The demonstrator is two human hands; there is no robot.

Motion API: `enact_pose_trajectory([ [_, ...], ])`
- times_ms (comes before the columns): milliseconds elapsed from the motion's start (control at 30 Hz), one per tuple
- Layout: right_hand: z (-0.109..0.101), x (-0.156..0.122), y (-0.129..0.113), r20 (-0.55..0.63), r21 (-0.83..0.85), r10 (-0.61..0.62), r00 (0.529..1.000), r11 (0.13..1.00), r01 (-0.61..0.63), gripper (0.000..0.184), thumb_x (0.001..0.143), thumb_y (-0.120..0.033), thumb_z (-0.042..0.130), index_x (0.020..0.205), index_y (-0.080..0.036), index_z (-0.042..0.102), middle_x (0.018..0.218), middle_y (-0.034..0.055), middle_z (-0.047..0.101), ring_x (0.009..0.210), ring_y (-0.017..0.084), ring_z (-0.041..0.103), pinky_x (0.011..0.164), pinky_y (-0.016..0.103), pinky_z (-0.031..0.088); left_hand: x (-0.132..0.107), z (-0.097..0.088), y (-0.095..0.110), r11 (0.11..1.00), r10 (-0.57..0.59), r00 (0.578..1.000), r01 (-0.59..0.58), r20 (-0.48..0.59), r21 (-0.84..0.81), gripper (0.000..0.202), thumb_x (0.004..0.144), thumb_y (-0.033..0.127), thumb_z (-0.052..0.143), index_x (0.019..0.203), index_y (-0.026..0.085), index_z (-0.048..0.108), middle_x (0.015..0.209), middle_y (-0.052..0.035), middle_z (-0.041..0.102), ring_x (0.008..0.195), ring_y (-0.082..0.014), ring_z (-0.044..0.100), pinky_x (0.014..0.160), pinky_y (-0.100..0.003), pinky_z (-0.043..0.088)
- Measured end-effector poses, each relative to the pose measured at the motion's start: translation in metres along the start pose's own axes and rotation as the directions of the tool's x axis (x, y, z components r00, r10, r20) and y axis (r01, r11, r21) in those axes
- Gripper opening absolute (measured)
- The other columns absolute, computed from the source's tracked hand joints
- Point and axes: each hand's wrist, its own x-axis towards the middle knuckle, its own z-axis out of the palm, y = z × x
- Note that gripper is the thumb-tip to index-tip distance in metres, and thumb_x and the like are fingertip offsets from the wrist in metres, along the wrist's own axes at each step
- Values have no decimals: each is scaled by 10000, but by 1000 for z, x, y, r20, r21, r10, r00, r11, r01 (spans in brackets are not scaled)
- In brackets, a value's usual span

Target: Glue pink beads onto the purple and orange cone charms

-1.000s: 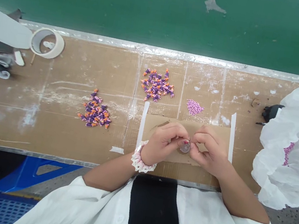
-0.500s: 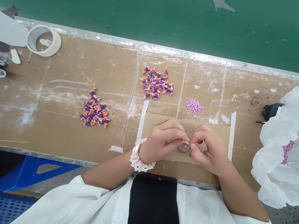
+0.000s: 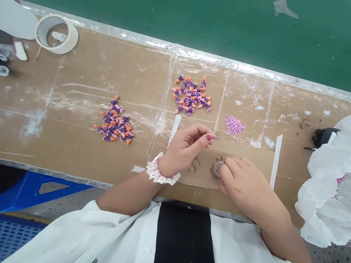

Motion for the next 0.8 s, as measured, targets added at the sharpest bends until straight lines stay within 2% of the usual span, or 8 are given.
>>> enact_pose_trajectory([
  [233,6,3,-1,15,-51,-22,1000,998,23,183,865,-66,434,751,-204,396,682,13,420,594,166,361,552,303,296,1,-1,-1,998,53,999,-53,8,-19,250,859,404,558,822,159,591,782,-14,600,694,-93,520,629,-210,418],
  [433,0,4,1,-12,-23,-14,1000,1000,14,194,877,-57,418,754,-205,392,684,10,424,605,161,359,562,282,307,4,-6,-2,998,59,998,-59,-20,21,316,857,472,549,811,161,582,722,5,565,607,-79,459,577,-214,388],
  [567,-4,2,7,-93,53,1,996,999,4,160,901,-93,438,784,-199,408,697,10,445,608,149,383,565,266,326,0,-15,10,973,144,989,-134,-39,190,379,887,496,488,711,165,543,621,27,504,563,-81,443,572,-227,372],
  [667,-6,0,11,-109,102,4,994,995,7,140,910,-121,454,796,-198,427,698,8,455,605,142,409,565,262,338,-9,-29,21,855,263,959,-183,-102,485,376,931,434,429,694,168,549,637,6,541,620,-107,502,633,-244,400],
  [733,-5,-4,13,-128,121,1,992,993,15,130,914,-127,457,805,-197,443,707,11,470,611,141,429,564,261,345,-18,-44,24,715,293,948,-129,-126,688,291,944,337,419,780,171,592,729,-24,605,725,-140,554,701,-264,424],
  [800,-2,-11,16,-187,127,17,982,992,7,101,912,-127,470,832,-188,464,755,26,506,642,142,464,580,261,366,-27,-65,22,562,276,947,-23,-161,827,207,928,229,423,902,180,623,866,-52,650,860,-176,579,790,-297,439],
])
